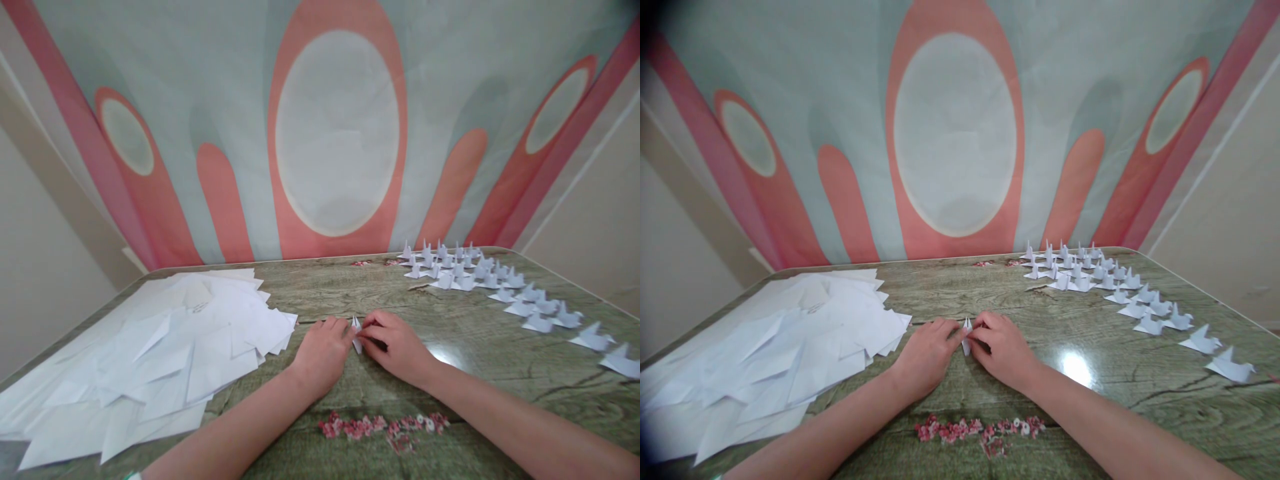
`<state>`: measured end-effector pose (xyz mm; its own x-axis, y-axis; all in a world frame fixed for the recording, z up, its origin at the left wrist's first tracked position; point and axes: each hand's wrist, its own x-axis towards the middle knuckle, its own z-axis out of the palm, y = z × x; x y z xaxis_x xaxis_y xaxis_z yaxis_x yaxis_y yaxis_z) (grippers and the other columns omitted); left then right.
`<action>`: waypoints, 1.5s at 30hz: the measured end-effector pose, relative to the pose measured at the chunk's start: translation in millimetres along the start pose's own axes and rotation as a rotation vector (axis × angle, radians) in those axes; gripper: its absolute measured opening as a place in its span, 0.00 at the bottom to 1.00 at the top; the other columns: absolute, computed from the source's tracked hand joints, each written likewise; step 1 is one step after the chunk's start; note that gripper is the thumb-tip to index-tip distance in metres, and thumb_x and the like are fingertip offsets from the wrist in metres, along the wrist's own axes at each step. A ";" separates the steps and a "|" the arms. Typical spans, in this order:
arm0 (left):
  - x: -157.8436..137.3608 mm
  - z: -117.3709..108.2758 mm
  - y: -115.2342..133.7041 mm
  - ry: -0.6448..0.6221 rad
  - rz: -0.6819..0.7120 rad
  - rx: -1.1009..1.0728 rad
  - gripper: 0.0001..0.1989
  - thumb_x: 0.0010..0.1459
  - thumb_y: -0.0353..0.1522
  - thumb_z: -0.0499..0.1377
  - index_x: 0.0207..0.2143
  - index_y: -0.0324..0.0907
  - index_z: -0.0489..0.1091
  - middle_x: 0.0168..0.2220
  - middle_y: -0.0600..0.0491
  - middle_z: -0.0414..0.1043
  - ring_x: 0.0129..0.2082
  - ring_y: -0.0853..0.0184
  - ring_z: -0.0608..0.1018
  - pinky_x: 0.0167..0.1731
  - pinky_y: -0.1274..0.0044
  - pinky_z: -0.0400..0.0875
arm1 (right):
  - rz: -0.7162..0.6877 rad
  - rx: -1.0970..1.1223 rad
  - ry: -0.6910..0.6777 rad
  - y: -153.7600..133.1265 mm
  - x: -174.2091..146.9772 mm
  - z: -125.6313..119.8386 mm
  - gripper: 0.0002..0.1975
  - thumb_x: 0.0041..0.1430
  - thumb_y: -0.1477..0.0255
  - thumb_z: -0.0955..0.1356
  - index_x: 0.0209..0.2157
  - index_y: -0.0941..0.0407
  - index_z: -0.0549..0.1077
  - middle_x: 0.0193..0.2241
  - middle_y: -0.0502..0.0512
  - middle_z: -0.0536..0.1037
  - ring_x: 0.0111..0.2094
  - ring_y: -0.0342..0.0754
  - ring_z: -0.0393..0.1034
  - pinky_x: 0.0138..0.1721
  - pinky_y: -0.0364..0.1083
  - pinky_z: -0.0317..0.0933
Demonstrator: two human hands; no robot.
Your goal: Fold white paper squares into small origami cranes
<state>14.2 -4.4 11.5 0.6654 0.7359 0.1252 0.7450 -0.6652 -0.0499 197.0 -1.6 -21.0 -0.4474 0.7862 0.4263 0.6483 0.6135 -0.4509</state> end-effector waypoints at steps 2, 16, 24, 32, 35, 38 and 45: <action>0.2 0.7 -0.8 0.016 0.006 -0.029 0.16 0.56 0.25 0.49 0.47 0.43 0.64 0.41 0.48 0.67 0.42 0.60 0.68 0.41 0.70 0.64 | 0.009 -0.022 -0.004 -1.2 0.0 0.6 0.04 0.55 0.73 0.65 0.31 0.54 0.73 0.33 0.53 0.71 0.36 0.48 0.64 0.39 0.48 0.57; 3.2 16.9 -7.7 0.210 -0.078 -0.409 0.09 0.56 0.30 0.52 0.38 0.44 0.70 0.38 0.52 0.69 0.39 0.65 0.70 0.41 0.74 0.63 | 0.275 -0.027 0.018 4.4 6.2 5.4 0.10 0.47 0.65 0.69 0.30 0.55 0.71 0.32 0.53 0.69 0.37 0.50 0.64 0.39 0.48 0.55; 8.5 27.9 -17.0 0.294 -0.271 -0.513 0.10 0.47 0.36 0.62 0.31 0.42 0.68 0.36 0.52 0.67 0.41 0.62 0.68 0.41 0.71 0.61 | 0.305 0.028 0.047 3.8 7.1 8.6 0.04 0.47 0.69 0.69 0.24 0.55 0.71 0.29 0.52 0.71 0.35 0.49 0.64 0.37 0.46 0.54; 11.6 28.1 -16.8 0.274 -0.286 -0.613 0.05 0.49 0.34 0.61 0.25 0.43 0.70 0.36 0.53 0.69 0.41 0.63 0.69 0.42 0.71 0.60 | 0.314 0.171 0.071 1.6 6.5 5.6 0.05 0.52 0.72 0.65 0.25 0.55 0.71 0.26 0.51 0.73 0.31 0.47 0.66 0.36 0.45 0.56; 12.3 26.5 -17.0 0.293 -0.290 -0.668 0.04 0.48 0.33 0.61 0.25 0.42 0.69 0.34 0.54 0.70 0.40 0.64 0.70 0.41 0.72 0.61 | 0.346 0.279 0.054 -1.9 6.1 4.7 0.05 0.53 0.71 0.64 0.27 0.56 0.71 0.24 0.50 0.74 0.28 0.45 0.66 0.33 0.44 0.57; 13.0 25.3 -17.5 0.294 -0.316 -0.797 0.04 0.48 0.31 0.60 0.25 0.41 0.67 0.29 0.55 0.70 0.33 0.66 0.71 0.36 0.75 0.63 | 0.370 0.386 0.043 -7.0 5.7 2.8 0.06 0.54 0.71 0.64 0.27 0.56 0.71 0.25 0.50 0.74 0.27 0.45 0.66 0.31 0.43 0.58; 16.0 23.6 -13.6 0.300 -0.368 -1.219 0.10 0.46 0.30 0.61 0.26 0.41 0.59 0.23 0.58 0.66 0.25 0.71 0.71 0.28 0.79 0.63 | 0.393 0.628 0.097 -8.6 5.2 2.1 0.05 0.53 0.70 0.65 0.31 0.56 0.65 0.24 0.48 0.70 0.27 0.43 0.64 0.29 0.41 0.58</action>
<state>15.8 19.4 -9.2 0.2793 0.9465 0.1617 0.2536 -0.2351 0.9383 187.8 -2.7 -16.6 -0.1797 0.9641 0.1954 0.2621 0.2384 -0.9351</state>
